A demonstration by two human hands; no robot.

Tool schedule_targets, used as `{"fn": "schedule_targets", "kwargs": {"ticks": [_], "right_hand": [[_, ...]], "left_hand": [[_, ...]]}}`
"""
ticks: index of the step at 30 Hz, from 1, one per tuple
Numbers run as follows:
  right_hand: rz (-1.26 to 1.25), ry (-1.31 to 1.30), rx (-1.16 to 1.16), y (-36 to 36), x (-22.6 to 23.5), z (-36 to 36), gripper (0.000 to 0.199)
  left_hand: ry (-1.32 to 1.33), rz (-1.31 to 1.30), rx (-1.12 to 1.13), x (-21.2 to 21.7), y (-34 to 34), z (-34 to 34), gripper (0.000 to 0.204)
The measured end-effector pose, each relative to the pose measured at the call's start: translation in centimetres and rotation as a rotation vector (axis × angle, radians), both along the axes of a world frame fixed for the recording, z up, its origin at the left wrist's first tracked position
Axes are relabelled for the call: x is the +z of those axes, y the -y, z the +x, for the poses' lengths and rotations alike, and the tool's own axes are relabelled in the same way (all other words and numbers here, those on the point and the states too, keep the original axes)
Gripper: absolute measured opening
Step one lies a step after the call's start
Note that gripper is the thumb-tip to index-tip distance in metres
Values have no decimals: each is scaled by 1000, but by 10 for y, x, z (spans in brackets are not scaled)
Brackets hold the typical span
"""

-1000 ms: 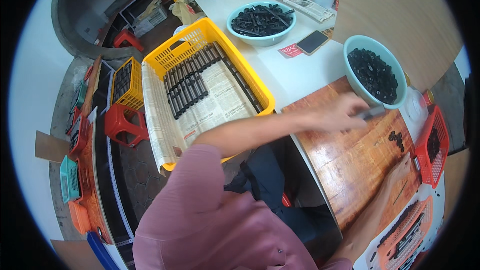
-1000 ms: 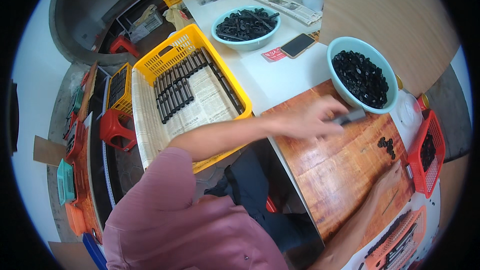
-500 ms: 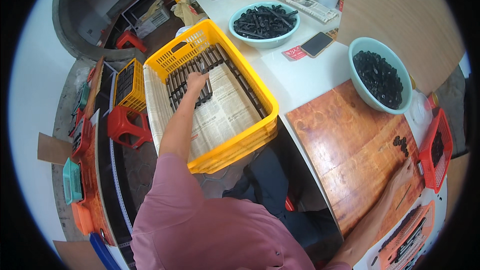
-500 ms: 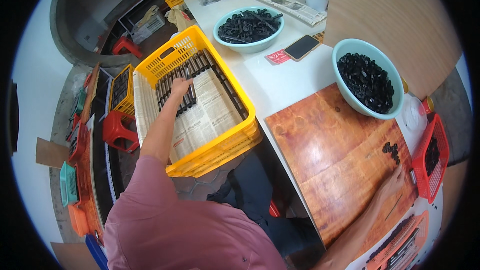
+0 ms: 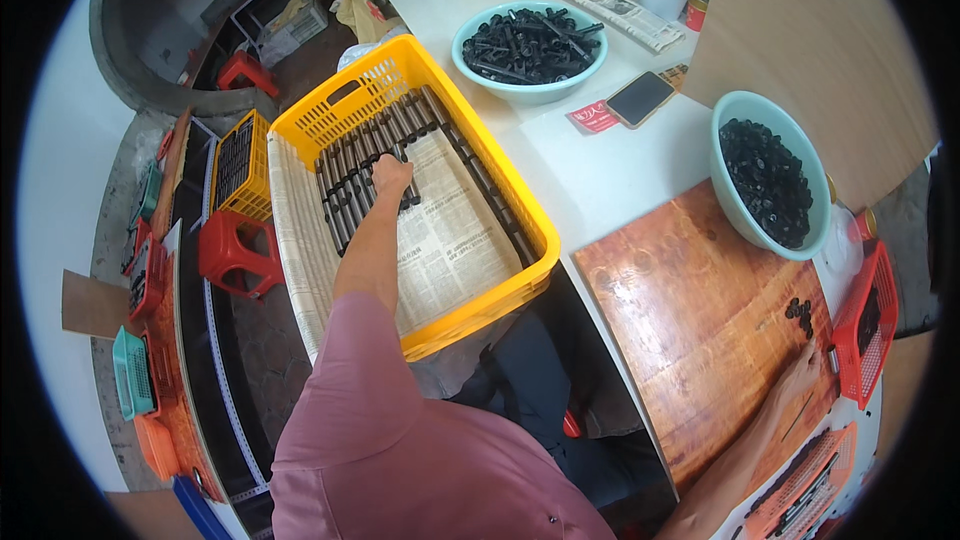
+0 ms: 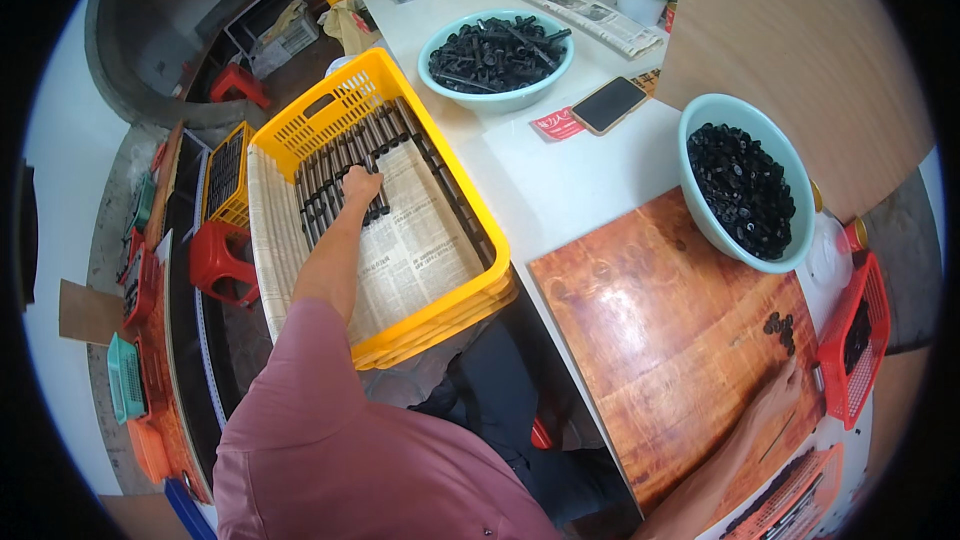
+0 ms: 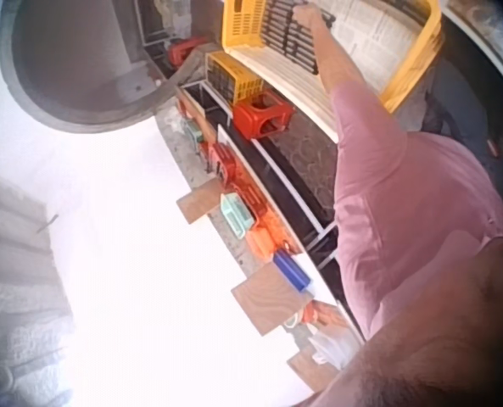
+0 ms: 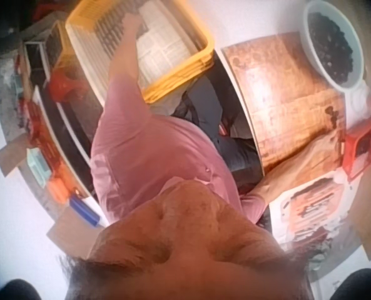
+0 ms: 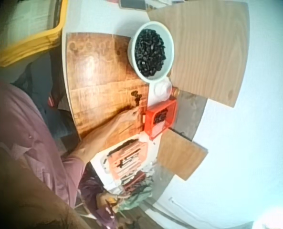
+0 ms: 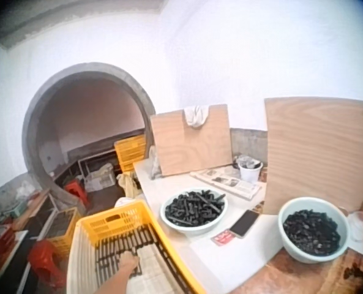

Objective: The person assembles small black plastic components onto a cylindrical metal rod using a thin metal tool. They repeatedly pick up parts from a bowl, insert them into the rod, and place the completed assembly into a yellow crate. The process is repeated continuously throughout the clip.

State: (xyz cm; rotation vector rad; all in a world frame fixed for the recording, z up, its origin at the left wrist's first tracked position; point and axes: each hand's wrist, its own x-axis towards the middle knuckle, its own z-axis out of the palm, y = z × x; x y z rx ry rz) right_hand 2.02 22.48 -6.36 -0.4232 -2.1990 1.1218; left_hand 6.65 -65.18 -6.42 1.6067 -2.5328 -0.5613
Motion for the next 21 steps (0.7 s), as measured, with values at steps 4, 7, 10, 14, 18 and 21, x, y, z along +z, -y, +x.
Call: {"fn": "schedule_targets", "kwargs": {"ticks": [4,7,10,14,18,21], "right_hand": [[-43,-32,22,11,4,0,46],[-66,-26,13,10,4,1,46],[-39,12,13,-2,-1,0,46],[-9,-5,18,3,-1,-2,48],[-35,25,7,-7,-7,-2,47],[-63,-71,34,-2,-8,-4,48]], "left_hand": [[-38,-68,54,-11,4,7,52],[-7,14,18,3,-5,13,54],[-5,-107,-33,1,-10,22,47],[98,-337,-420,-2,-18,48,47],[214,-402,-722,-4,-35,71,60],[333,-429,-773,-6,-42,83,64]]}}
